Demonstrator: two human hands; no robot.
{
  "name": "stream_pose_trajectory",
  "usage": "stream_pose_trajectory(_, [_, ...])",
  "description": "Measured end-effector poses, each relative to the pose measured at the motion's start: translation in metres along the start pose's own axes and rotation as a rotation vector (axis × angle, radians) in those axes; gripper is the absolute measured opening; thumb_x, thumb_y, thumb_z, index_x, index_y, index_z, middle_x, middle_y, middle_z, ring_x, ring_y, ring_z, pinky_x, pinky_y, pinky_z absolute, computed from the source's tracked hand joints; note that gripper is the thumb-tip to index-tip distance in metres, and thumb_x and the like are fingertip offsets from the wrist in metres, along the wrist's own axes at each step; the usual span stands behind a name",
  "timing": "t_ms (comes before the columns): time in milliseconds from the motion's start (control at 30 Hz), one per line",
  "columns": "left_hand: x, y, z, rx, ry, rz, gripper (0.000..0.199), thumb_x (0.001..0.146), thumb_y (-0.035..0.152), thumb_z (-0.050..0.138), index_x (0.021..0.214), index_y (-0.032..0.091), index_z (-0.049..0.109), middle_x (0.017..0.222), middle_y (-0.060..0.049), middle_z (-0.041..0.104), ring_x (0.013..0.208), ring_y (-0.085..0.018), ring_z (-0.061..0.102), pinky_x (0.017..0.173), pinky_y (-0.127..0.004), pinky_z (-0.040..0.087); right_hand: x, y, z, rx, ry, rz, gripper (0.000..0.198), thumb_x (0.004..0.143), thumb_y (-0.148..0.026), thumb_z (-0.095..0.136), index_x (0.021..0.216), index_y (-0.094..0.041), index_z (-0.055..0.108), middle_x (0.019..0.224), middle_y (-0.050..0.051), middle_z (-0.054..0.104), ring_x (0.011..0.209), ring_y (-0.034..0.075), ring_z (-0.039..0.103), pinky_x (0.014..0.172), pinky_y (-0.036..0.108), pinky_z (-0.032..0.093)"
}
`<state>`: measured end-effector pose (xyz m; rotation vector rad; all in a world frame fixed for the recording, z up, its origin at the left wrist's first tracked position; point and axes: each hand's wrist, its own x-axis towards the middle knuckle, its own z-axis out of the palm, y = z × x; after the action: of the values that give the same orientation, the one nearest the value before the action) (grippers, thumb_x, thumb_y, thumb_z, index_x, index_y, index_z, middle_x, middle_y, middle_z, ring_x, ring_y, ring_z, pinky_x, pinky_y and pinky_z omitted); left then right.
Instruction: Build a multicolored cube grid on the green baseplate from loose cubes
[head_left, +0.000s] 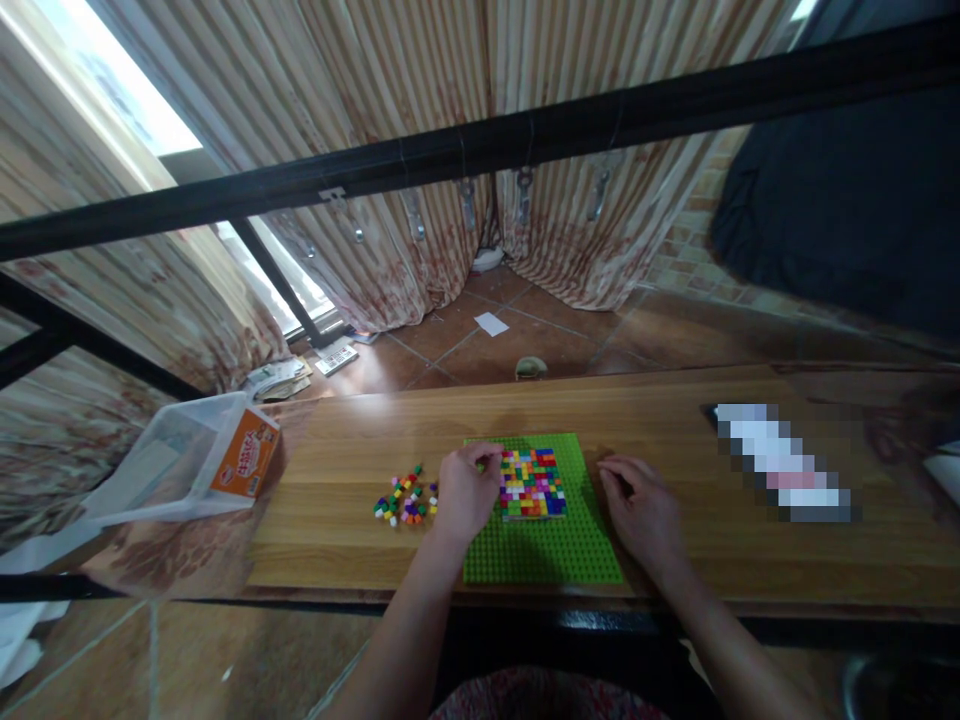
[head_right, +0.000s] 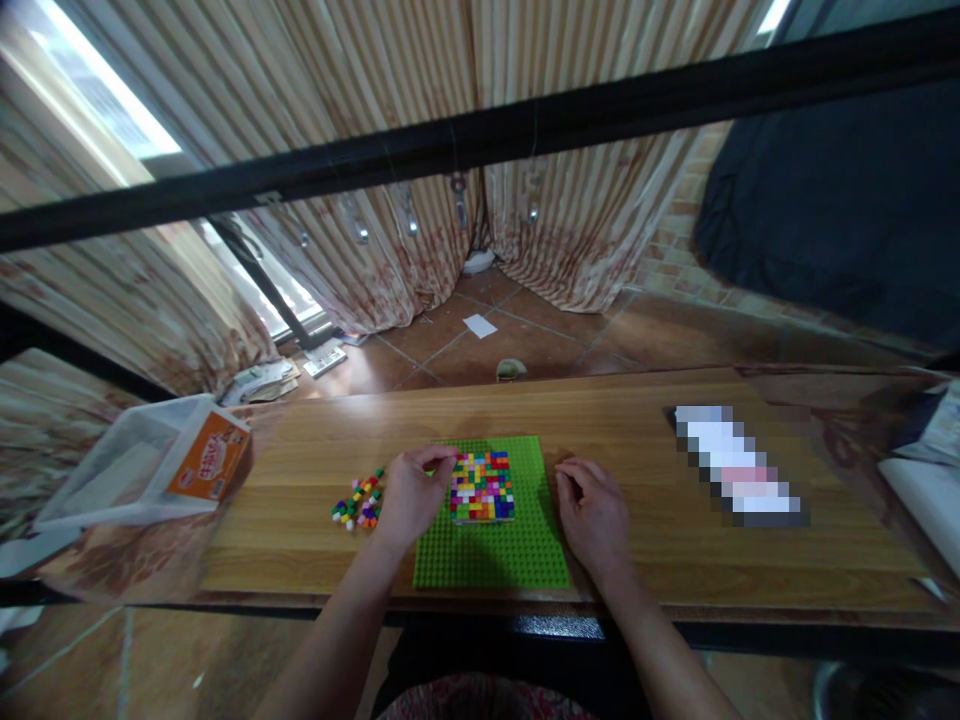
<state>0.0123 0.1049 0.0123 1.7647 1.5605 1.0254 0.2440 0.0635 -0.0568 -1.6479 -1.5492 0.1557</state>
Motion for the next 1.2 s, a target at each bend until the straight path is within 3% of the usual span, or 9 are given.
stream_pose_trajectory(200, [-0.001,0.0,0.002,-0.19,-0.017,-0.098,0.015,0.078,0.017,0.055,0.08,0.018,0.07,0.067,0.0,0.069,0.058,-0.012,0.061,0.057,-0.022,0.048,0.0,0.002,0.001,0.01,-0.013,-0.007,0.025,0.087,-0.035,0.047,0.086,-0.021,0.067,0.093,0.009,0.068,0.089,0.023,0.062,0.084,0.041,0.049])
stream_pose_trajectory(333, [-0.003,-0.001,0.006,-0.34,0.018,-0.128,0.015,0.078,0.021,0.057,0.082,0.016,0.07,0.078,-0.001,0.07,0.069,-0.012,0.063,0.062,-0.021,0.048,0.001,0.003,0.001,0.014,-0.005,-0.011,0.025,0.087,-0.035,0.047,0.085,-0.021,0.067,0.093,0.009,0.068,0.089,0.023,0.062,0.083,0.041,0.049])
stream_pose_trajectory(500, [-0.005,-0.003,0.013,-0.456,0.016,-0.223,0.024,0.08,0.033,0.056,0.075,0.014,0.071,0.064,0.001,0.067,0.061,-0.011,0.058,0.056,-0.019,0.043,0.001,0.001,0.0,0.0,-0.009,-0.019,0.025,0.088,-0.034,0.047,0.086,-0.02,0.067,0.095,0.009,0.068,0.09,0.023,0.062,0.084,0.04,0.049])
stream_pose_trajectory(700, [-0.006,-0.005,0.019,-0.579,0.07,-0.318,0.023,0.076,0.033,0.062,0.08,0.014,0.073,0.064,0.001,0.067,0.061,-0.011,0.058,0.058,-0.02,0.044,0.001,0.0,-0.001,-0.01,-0.013,-0.017,0.024,0.088,-0.034,0.047,0.085,-0.021,0.067,0.093,0.008,0.068,0.088,0.023,0.062,0.083,0.04,0.049])
stream_pose_trajectory(967, [-0.01,-0.01,0.025,-0.492,0.104,-0.242,0.023,0.078,0.034,0.06,0.071,0.015,0.072,0.064,0.002,0.066,0.063,-0.012,0.058,0.059,-0.02,0.043,0.001,-0.001,-0.002,-0.027,-0.005,-0.037,0.026,0.088,-0.034,0.047,0.086,-0.019,0.067,0.093,0.009,0.068,0.088,0.022,0.062,0.083,0.037,0.049])
stream_pose_trajectory(1200, [-0.018,-0.012,0.032,-0.473,0.113,-0.179,0.025,0.08,0.035,0.057,0.079,0.015,0.073,0.074,0.0,0.069,0.07,-0.014,0.06,0.063,-0.022,0.045,0.0,0.005,0.0,-0.033,-0.006,-0.068,0.027,0.087,-0.036,0.047,0.083,-0.019,0.067,0.091,0.009,0.067,0.085,0.022,0.061,0.079,0.037,0.049])
